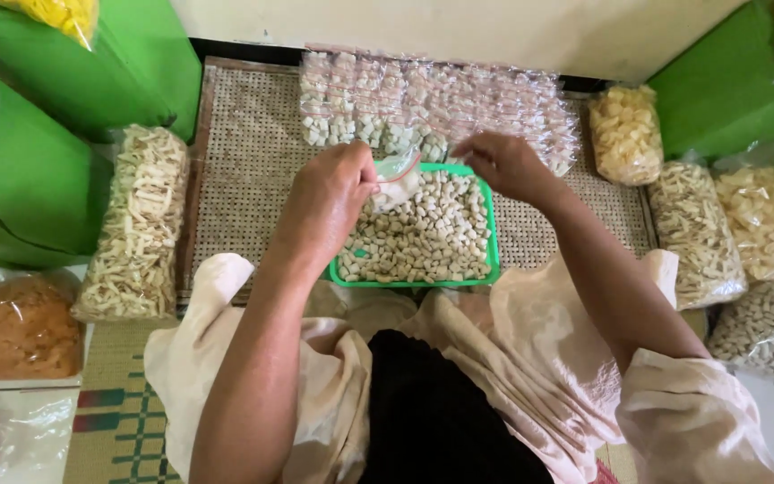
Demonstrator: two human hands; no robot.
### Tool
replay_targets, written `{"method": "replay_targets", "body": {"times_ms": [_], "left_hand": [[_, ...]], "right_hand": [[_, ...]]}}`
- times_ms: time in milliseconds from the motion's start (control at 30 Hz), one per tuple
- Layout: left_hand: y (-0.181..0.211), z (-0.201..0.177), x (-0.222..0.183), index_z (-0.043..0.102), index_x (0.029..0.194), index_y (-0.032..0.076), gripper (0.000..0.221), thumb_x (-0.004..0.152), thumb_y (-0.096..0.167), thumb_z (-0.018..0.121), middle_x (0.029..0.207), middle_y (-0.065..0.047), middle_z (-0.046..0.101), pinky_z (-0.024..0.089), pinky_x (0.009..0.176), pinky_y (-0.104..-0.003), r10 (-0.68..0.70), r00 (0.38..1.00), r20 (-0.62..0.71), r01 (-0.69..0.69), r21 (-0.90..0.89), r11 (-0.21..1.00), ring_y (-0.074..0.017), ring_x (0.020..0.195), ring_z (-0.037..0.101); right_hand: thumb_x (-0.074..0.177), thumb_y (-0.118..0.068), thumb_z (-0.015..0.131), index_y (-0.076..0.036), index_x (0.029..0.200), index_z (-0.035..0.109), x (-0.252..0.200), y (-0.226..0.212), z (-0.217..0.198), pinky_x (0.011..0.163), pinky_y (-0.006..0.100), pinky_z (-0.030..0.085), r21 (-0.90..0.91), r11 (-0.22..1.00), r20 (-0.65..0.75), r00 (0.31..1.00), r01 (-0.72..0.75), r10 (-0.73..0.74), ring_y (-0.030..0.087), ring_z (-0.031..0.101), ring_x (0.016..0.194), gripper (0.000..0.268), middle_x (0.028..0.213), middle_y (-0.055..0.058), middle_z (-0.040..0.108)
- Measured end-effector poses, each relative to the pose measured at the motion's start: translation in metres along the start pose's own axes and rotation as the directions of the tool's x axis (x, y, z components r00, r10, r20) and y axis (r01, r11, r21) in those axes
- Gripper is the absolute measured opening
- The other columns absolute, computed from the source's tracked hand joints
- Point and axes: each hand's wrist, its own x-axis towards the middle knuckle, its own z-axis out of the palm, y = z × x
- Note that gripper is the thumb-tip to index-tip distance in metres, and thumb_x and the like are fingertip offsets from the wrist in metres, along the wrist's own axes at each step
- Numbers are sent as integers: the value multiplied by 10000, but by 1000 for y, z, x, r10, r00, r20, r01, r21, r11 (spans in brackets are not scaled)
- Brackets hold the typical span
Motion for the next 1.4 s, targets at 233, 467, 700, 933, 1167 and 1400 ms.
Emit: {"method": "replay_targets", "body": {"times_ms": [233,467,700,933,1167,1400], "left_hand": [[-2,3,6,579,835,54,194,903,-34,738,749,-95,623,585,638,-316,2,1000,25,-3,21,1000,-241,743,710],[-9,16,15,575,856,61,192,904,-40,731,761,-105,624,592,663,-323,-34,999,4,34,23,999,-250,750,701],[-7,17,21,556,852,86,199,920,15,730,741,-67,581,573,645,-329,-41,999,20,41,27,999,-211,715,651],[-12,20,19,551,834,81,218,888,22,753,708,-65,572,568,627,-366,-10,1000,-2,10,42,999,-239,703,675],[-25,31,15,564,838,83,208,857,57,770,720,-95,592,567,653,-418,-21,1000,-10,21,54,998,-305,739,685],[-29,34,10,581,834,90,191,863,40,763,731,-73,611,578,646,-382,-34,999,-16,35,31,999,-278,746,695]], "right_hand": [[954,-218,652,-217,1093,764,-81,175,114,944,535,552,-330,859,389,773,-390,501,417,723,1051,179,1040,149,782],[868,-254,707,-220,1150,740,-98,193,176,932,520,560,-293,876,357,806,-383,472,377,716,1038,286,1027,100,765],[888,-366,736,-274,1268,653,-96,161,194,829,503,584,-352,851,337,795,-389,504,360,723,987,400,1088,95,690],[942,-282,679,-232,1289,551,-97,154,198,753,503,589,-424,841,346,799,-335,492,382,731,939,374,1124,130,632],[946,-190,595,-134,1216,588,-97,152,195,793,534,588,-381,871,382,805,-309,453,436,719,998,276,1130,201,656],[947,-283,608,-178,1172,649,-99,144,200,836,511,592,-430,844,399,770,-321,497,413,704,1067,252,1174,170,664]]}}
